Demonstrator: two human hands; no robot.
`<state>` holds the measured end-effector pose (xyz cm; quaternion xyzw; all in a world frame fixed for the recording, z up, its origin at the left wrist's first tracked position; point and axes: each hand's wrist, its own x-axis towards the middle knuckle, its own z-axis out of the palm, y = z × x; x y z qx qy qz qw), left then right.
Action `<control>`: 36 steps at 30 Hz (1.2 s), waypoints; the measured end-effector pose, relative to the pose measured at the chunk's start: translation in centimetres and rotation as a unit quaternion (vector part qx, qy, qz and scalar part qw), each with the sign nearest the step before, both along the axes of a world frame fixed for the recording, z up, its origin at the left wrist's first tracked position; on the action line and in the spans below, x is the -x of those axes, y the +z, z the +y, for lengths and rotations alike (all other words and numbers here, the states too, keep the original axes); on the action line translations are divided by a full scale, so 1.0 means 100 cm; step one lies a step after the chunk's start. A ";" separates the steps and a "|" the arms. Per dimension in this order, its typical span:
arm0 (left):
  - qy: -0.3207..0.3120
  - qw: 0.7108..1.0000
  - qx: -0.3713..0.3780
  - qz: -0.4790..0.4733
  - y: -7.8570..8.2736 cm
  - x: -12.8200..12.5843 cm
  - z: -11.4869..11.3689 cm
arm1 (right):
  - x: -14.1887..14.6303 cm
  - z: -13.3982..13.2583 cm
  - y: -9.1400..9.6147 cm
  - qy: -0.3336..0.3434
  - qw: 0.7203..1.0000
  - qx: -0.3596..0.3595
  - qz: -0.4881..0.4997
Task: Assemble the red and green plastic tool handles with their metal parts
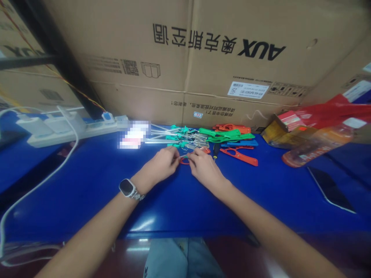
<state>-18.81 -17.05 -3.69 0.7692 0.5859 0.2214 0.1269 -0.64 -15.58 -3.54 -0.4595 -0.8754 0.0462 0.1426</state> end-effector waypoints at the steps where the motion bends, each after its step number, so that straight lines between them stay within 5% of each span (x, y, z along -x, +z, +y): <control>1: 0.006 1.000 -0.003 -0.004 -0.001 -0.002 0.000 | 0.000 0.002 -0.001 0.001 1.000 0.003 0.008; 13: 0.106 0.993 0.043 -0.007 -0.002 -0.017 -0.001 | -0.002 0.007 0.005 -0.053 0.998 0.020 0.025; 28: 0.079 0.996 0.031 -0.025 -0.005 -0.014 0.000 | -0.001 0.000 0.004 -0.058 0.998 0.001 0.011; 36: 0.071 0.996 0.034 -0.043 -0.003 -0.014 -0.001 | -0.008 0.006 -0.001 0.029 0.999 0.008 0.037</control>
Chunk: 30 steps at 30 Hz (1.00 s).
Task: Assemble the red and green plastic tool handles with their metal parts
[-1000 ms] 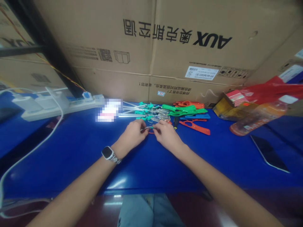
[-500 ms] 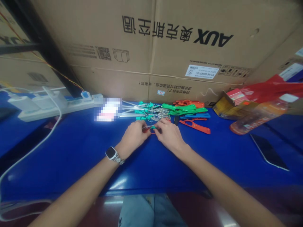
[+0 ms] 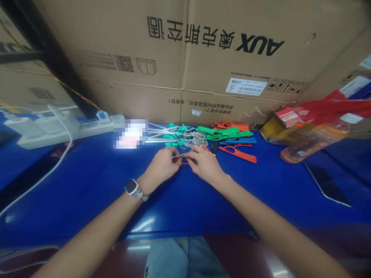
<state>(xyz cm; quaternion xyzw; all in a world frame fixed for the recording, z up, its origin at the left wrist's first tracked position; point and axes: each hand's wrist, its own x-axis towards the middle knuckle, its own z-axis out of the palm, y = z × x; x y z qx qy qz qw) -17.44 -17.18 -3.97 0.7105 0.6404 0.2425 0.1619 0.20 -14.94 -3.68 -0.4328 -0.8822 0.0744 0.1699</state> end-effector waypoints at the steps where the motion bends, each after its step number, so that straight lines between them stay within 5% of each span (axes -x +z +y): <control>1: 0.000 1.000 0.000 0.000 0.000 0.000 0.000 | 0.000 0.000 -0.001 -0.003 1.000 -0.003 -0.003; 14: -0.024 1.000 0.007 -0.017 0.001 0.004 0.002 | -0.002 -0.010 0.008 -0.001 1.000 0.017 -0.023; 23: -0.078 0.997 0.015 0.012 0.008 0.019 0.004 | -0.013 0.006 0.005 0.035 0.985 0.077 0.152; 30: -0.093 0.996 0.015 0.002 0.009 0.018 0.003 | -0.018 0.028 0.001 0.102 0.992 0.035 0.057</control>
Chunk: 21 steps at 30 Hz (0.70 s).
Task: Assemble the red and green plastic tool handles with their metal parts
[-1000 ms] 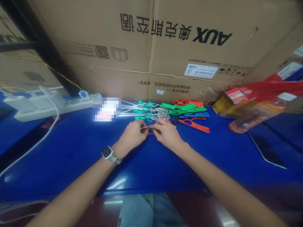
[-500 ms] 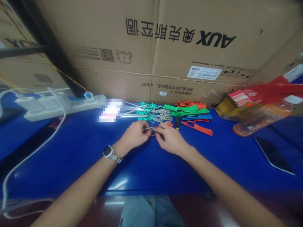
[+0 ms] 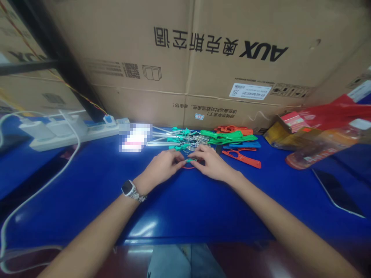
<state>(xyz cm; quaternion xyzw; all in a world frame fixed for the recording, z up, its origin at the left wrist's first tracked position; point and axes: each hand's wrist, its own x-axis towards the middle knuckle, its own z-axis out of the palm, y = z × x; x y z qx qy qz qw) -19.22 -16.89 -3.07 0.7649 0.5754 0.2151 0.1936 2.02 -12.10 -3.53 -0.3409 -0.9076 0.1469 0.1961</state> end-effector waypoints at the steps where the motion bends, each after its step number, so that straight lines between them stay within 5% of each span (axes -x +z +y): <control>1: 0.005 1.000 0.000 -0.005 -0.001 -0.001 0.000 | 0.000 0.001 -0.002 0.013 1.000 0.006 0.004; 8: 0.037 0.996 0.008 -0.079 -0.014 -0.002 0.006 | 0.003 -0.005 -0.009 0.001 0.997 0.046 0.058; 15: 0.054 0.991 0.041 -0.118 -0.015 0.001 0.012 | 0.004 -0.010 -0.002 -0.075 0.995 -0.060 0.001; 21: 0.034 0.994 0.026 -0.097 -0.010 0.007 0.011 | 0.001 -0.011 -0.007 -0.057 0.998 -0.011 0.017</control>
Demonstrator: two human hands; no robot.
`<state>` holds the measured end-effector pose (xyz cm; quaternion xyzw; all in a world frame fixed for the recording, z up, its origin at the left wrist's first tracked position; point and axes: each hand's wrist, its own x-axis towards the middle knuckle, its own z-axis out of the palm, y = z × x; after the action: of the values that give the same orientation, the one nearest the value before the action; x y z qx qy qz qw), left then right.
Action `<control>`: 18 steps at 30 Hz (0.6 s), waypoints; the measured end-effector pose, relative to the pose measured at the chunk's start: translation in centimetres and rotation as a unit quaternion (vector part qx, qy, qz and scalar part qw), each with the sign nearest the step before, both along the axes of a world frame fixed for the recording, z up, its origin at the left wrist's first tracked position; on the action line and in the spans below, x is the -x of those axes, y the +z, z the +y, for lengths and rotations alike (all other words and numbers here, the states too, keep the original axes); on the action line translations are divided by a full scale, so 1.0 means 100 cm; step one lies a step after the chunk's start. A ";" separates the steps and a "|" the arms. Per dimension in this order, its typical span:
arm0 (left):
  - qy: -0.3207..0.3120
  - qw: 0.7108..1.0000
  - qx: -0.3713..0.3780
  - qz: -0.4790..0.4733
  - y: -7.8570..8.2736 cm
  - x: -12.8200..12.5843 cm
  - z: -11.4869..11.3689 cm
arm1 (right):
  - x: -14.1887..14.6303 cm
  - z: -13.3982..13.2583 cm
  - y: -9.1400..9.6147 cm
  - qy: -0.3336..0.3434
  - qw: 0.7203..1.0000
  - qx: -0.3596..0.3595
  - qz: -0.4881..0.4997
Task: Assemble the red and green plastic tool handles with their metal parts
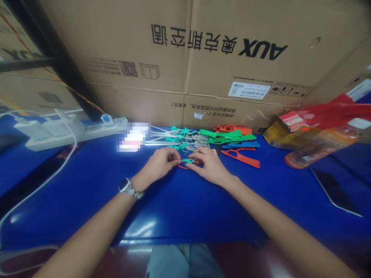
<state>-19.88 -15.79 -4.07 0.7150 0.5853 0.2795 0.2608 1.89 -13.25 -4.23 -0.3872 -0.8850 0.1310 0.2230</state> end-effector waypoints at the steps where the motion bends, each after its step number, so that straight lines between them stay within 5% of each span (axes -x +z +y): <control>1: -0.004 1.000 -0.002 0.006 0.001 0.002 0.000 | -0.001 0.000 -0.001 0.002 1.000 -0.001 0.010; 10: -0.089 0.990 -0.068 0.084 0.010 0.011 -0.002 | -0.004 0.001 -0.011 0.009 0.997 0.002 0.071; 18: -0.098 0.986 -0.108 0.082 0.003 0.014 0.000 | -0.004 -0.004 -0.008 0.020 0.999 -0.006 0.049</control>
<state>-21.30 -15.78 -3.73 0.8133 0.4985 0.2547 0.1589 2.28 -13.65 -5.05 -0.3616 -0.8812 0.1493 0.2655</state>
